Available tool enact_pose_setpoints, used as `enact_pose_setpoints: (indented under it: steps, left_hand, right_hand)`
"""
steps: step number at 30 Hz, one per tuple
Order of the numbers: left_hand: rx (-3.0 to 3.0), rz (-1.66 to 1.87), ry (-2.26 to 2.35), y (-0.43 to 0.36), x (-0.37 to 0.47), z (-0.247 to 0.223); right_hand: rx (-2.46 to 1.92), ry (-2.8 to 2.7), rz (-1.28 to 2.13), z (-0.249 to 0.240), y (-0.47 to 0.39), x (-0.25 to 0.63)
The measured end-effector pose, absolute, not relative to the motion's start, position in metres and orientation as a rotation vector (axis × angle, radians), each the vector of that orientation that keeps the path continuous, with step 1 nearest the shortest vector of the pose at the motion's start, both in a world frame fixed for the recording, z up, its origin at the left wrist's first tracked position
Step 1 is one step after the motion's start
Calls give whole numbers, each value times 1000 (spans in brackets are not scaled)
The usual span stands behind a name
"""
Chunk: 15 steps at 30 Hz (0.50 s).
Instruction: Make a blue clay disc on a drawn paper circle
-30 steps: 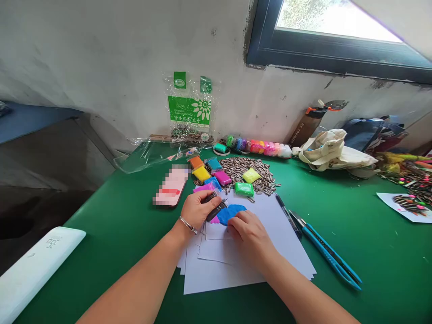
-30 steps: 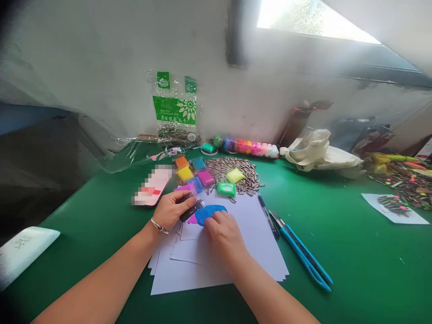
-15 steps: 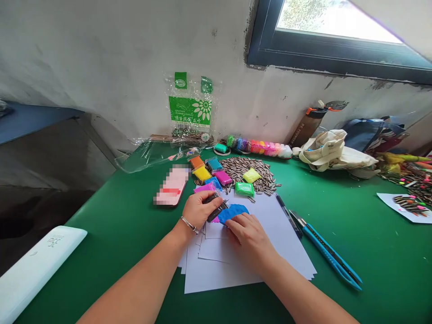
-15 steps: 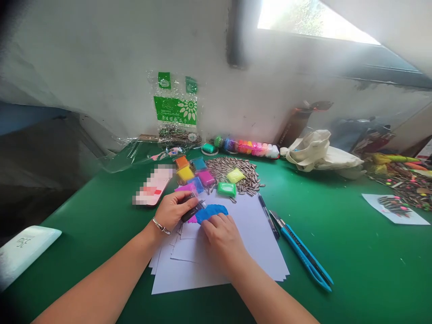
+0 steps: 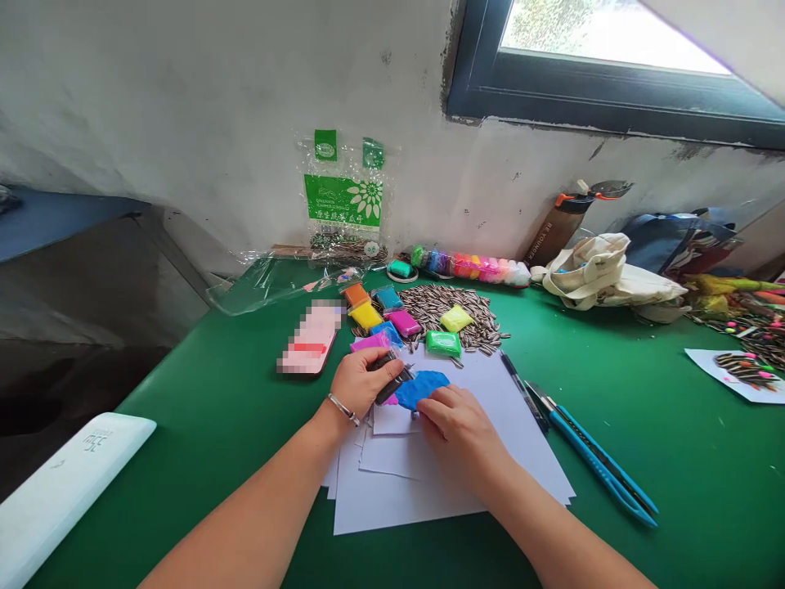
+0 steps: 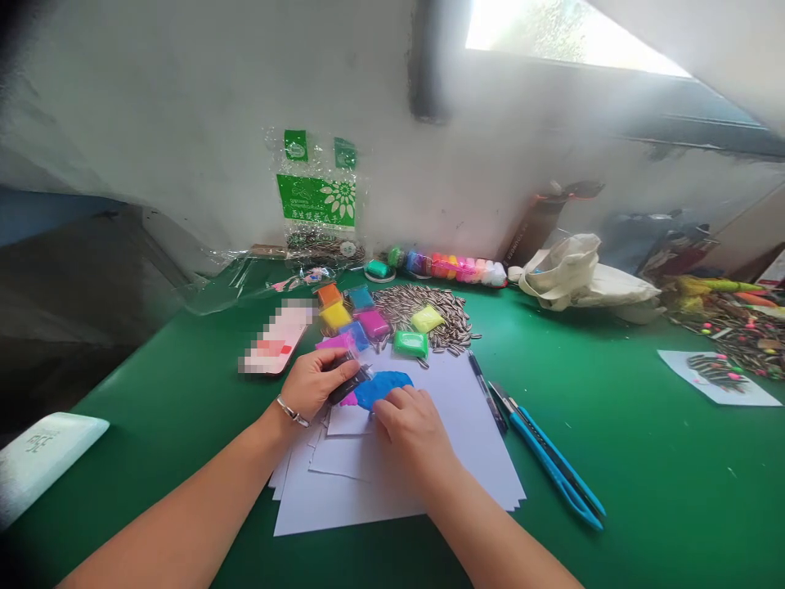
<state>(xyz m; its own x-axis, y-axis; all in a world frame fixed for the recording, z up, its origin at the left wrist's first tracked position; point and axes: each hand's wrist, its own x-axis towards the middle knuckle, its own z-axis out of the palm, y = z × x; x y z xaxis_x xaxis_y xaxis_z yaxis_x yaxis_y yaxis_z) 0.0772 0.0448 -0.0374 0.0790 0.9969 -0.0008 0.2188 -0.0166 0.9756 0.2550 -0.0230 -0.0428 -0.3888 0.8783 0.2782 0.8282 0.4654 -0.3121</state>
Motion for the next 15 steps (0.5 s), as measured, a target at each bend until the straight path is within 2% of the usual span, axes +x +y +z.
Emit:
enact_pose_setpoints:
  steps: [15]
  left_hand:
    - [1397,1041,1294,44,78,-35]
  right_hand:
    - [-1357,-2409,243,-24,-26,259]
